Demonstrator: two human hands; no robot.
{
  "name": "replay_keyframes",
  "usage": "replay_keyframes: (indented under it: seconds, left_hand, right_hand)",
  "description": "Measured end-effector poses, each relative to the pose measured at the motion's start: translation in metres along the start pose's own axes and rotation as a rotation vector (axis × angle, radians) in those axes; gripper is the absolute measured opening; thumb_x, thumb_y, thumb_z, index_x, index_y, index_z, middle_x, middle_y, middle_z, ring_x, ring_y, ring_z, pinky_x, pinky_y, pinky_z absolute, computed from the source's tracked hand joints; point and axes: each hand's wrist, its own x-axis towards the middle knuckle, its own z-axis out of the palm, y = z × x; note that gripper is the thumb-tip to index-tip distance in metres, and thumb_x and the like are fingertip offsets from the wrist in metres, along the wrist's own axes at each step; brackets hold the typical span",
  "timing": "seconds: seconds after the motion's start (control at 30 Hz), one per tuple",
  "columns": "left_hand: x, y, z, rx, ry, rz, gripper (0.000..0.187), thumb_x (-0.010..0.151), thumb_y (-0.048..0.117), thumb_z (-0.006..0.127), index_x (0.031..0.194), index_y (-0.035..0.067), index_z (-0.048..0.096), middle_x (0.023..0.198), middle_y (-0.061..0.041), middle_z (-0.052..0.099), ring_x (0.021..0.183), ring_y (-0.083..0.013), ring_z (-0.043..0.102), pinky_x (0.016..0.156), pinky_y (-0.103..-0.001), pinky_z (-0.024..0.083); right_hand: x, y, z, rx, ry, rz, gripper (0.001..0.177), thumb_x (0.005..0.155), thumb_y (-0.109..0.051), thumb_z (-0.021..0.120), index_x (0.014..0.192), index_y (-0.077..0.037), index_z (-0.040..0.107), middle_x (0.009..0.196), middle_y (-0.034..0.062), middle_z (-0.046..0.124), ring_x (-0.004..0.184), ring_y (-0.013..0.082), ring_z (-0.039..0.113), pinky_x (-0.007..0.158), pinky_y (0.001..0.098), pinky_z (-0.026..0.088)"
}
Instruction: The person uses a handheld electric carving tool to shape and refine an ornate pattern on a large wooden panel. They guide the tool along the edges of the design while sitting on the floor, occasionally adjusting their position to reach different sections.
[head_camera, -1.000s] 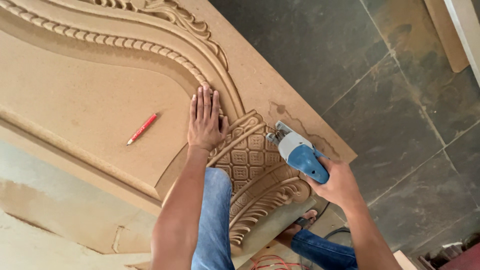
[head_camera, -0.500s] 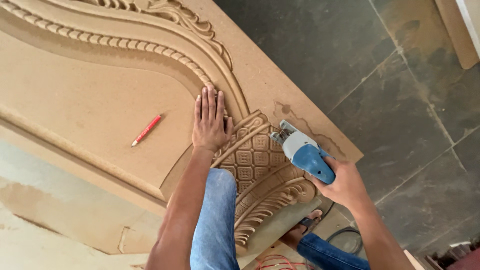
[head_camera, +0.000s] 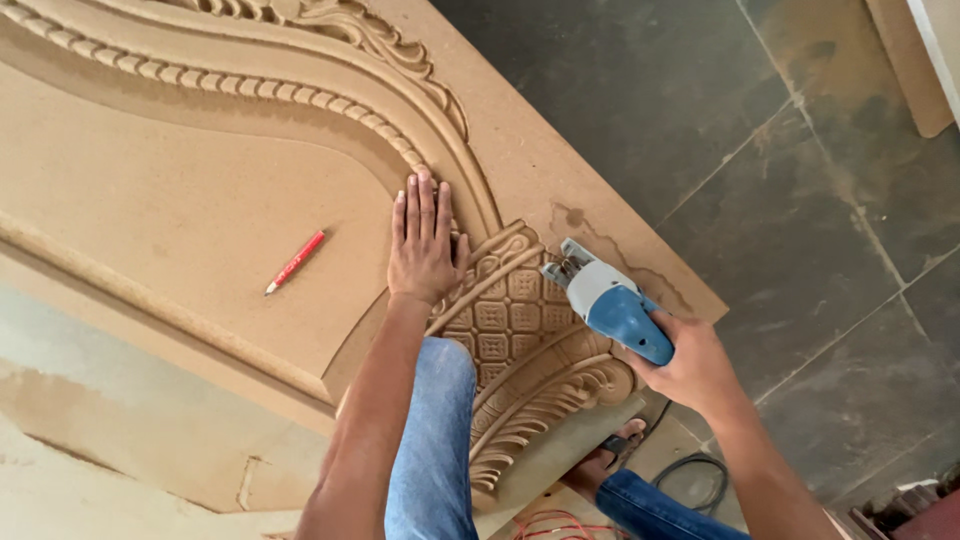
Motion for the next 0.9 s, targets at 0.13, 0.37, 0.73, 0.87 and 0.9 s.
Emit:
replay_keyframes:
  seconds: [0.13, 0.37, 0.73, 0.87, 0.9]
  left_hand:
    - [0.0005, -0.0012, -0.0015, -0.016, -0.017, -0.012, 0.083, 0.097, 0.041, 0.052, 0.163, -0.002, 0.023, 0.169, -0.027, 0.015, 0.158, -0.0393, 0.015, 0.129, -0.051, 0.011]
    - [0.0018, -0.003, -0.0015, -0.024, 0.019, 0.011, 0.084, 0.098, 0.042, 0.052, 0.163, -0.003, 0.023, 0.169, -0.028, 0.015, 0.159, -0.0396, 0.015, 0.13, -0.051, 0.012]
    - [-0.0003, -0.001, -0.0025, -0.026, -0.013, 0.0, 0.085, 0.097, 0.042, 0.052, 0.163, -0.002, 0.023, 0.17, -0.028, 0.014, 0.159, -0.0395, 0.013, 0.129, -0.051, 0.011]
    - [-0.0006, -0.002, -0.0028, -0.022, -0.004, 0.001, 0.085, 0.097, 0.042, 0.052, 0.163, -0.002, 0.023, 0.17, -0.028, 0.014, 0.159, -0.0388, 0.013, 0.13, -0.051, 0.011]
    - [-0.0009, -0.0022, -0.0027, -0.019, 0.0, 0.004, 0.085, 0.097, 0.042, 0.052, 0.163, -0.002, 0.023, 0.17, -0.028, 0.014, 0.159, -0.0385, 0.013, 0.13, -0.051, 0.011]
  right_hand:
    - [0.0022, 0.0028, -0.0008, -0.01, -0.036, 0.02, 0.031, 0.07, -0.021, 0.081, 0.094, -0.004, 0.074, 0.074, 0.0193, 0.073, 0.064, 0.0348, 0.073, 0.062, 0.0405, 0.055]
    - [0.0043, 0.0061, 0.0007, -0.016, 0.011, -0.053, 0.032, 0.07, -0.021, 0.082, 0.095, -0.004, 0.073, 0.074, 0.0206, 0.071, 0.066, 0.0374, 0.071, 0.062, 0.0407, 0.055]
    - [0.0043, 0.0031, -0.001, -0.017, -0.022, -0.039, 0.028, 0.07, -0.02, 0.08, 0.091, -0.002, 0.073, 0.072, 0.0218, 0.07, 0.064, 0.0383, 0.071, 0.06, 0.0405, 0.054]
    - [0.005, 0.0015, -0.0012, 0.011, -0.008, -0.091, 0.028, 0.07, -0.019, 0.079, 0.092, -0.002, 0.073, 0.074, 0.0216, 0.071, 0.065, 0.0373, 0.072, 0.06, 0.0397, 0.055]
    - [0.0053, 0.0021, -0.001, -0.001, -0.016, -0.074, 0.028, 0.07, -0.019, 0.08, 0.092, -0.002, 0.073, 0.073, 0.0215, 0.071, 0.064, 0.0369, 0.072, 0.06, 0.0397, 0.055]
